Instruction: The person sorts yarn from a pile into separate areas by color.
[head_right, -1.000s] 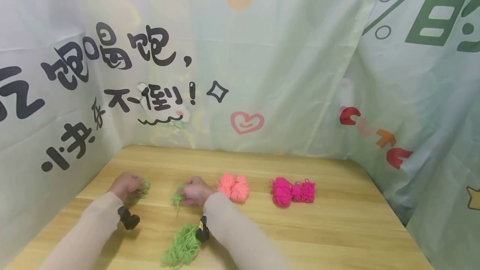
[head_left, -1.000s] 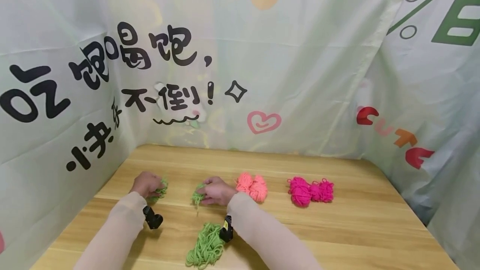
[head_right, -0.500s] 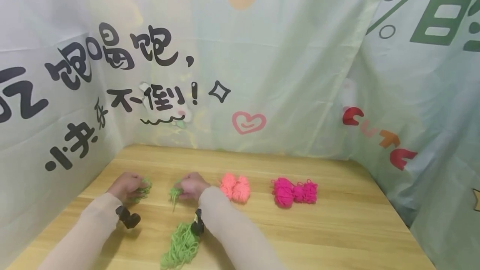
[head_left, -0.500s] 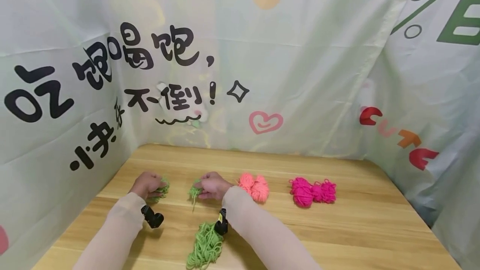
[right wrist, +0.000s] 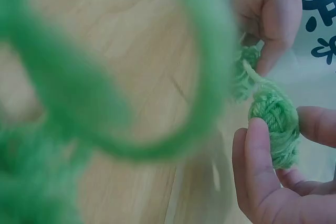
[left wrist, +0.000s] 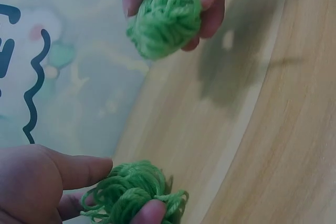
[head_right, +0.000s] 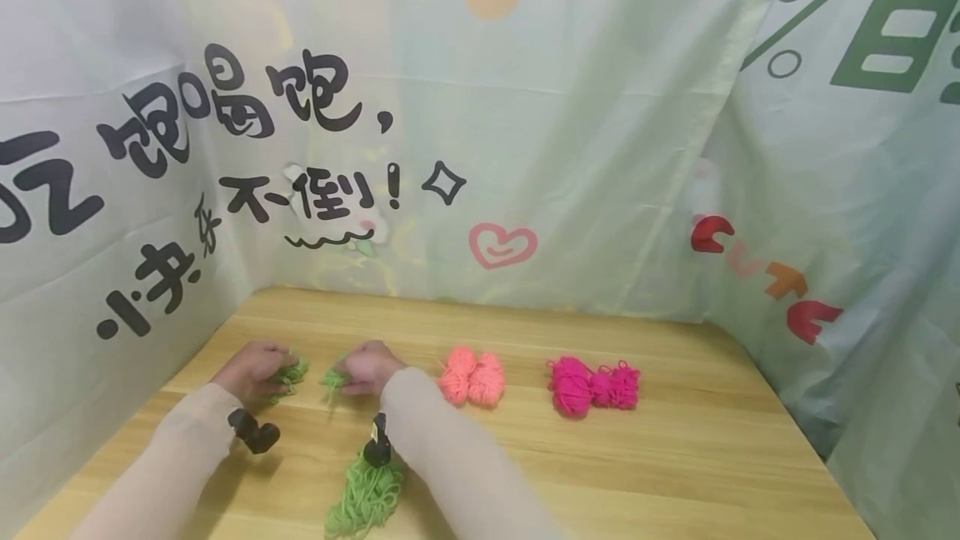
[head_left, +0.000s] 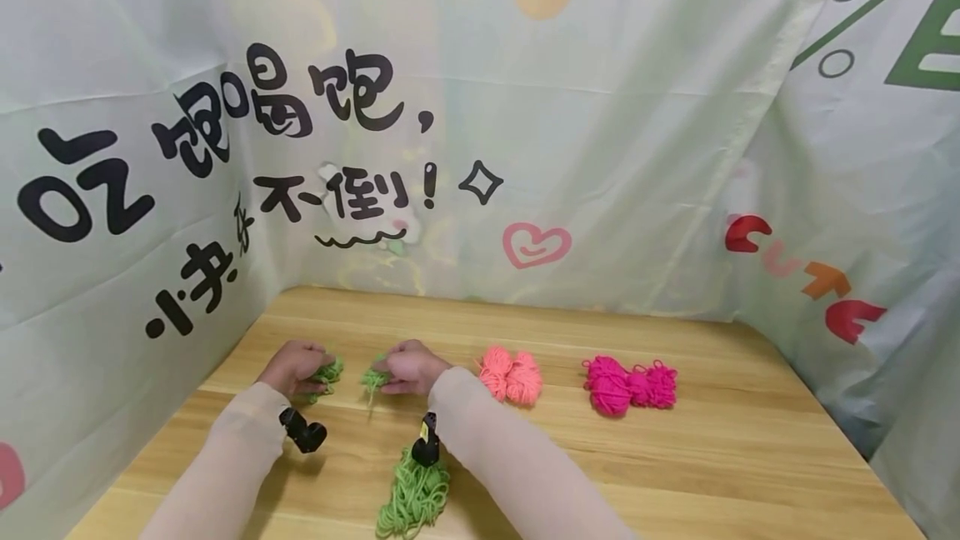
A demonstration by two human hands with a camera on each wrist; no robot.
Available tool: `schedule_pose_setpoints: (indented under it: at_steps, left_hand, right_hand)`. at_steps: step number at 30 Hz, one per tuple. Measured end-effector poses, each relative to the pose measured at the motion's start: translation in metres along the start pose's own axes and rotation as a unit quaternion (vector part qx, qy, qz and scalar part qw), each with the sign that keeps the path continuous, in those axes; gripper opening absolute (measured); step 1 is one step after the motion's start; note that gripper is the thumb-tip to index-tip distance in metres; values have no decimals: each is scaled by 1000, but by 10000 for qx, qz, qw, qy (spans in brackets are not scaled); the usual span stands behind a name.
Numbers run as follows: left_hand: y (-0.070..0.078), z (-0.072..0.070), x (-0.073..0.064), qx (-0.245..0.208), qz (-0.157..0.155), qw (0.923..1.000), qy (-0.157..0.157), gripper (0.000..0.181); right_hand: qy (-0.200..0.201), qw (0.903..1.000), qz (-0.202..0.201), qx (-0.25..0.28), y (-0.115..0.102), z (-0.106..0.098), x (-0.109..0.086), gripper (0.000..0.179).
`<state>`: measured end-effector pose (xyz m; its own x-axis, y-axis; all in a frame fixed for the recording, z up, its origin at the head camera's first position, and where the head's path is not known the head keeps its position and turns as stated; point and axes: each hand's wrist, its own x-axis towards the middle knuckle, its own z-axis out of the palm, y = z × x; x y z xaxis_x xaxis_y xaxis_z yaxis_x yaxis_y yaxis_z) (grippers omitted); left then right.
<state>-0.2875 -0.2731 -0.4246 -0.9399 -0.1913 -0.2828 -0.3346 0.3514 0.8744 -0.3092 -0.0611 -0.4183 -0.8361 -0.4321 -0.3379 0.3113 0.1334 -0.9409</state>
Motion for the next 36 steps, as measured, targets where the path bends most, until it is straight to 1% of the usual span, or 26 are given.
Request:
schedule_pose_setpoints:
  at_steps: [1,5,6,10,12,16,21,26,29,32,36]
  left_hand:
    - [1,0,0,26,-5,10000,-3,12]
    - [3,-1,0,82,28,9999,-130,36]
    - [3,-1,0,84,47,9998,-176,38]
    - [2,-3,0,65,145,9994,-316,38]
    - [0,-3,0,69,172,9993,-326,38]
    - [-2,-6,1,27,164,9992,-367,39]
    - [-1,-10,1,-142,60,9994,-306,36]
    - [0,-10,2,-223,-3,9993,-297,24]
    - [0,-10,2,-216,-19,9993,-308,23]
    - [0,-12,2,-138,67,9991,-392,30]
    - [0,-16,-1,65,287,9981,-543,52]
  right_hand:
    - [13,10000,5,28,-1,2,0,27]
    - [59,10000,-4,71,-2,6,-2,22]
    - [77,9999,-1,71,-2,7,-2,20]
    - [75,9998,63,153,1,10,-3,13]
    - [54,9997,106,225,2,12,-3,14]
    - [-115,9988,152,450,4,15,-2,24]
    - [-316,9976,145,598,4,19,-1,39]
    - [-445,9976,157,512,3,22,-3,41]
    - [-468,9976,142,494,3,22,-4,42]
    - [-455,9979,125,452,3,20,-6,43]
    - [-516,9981,94,331,2,14,-9,41]
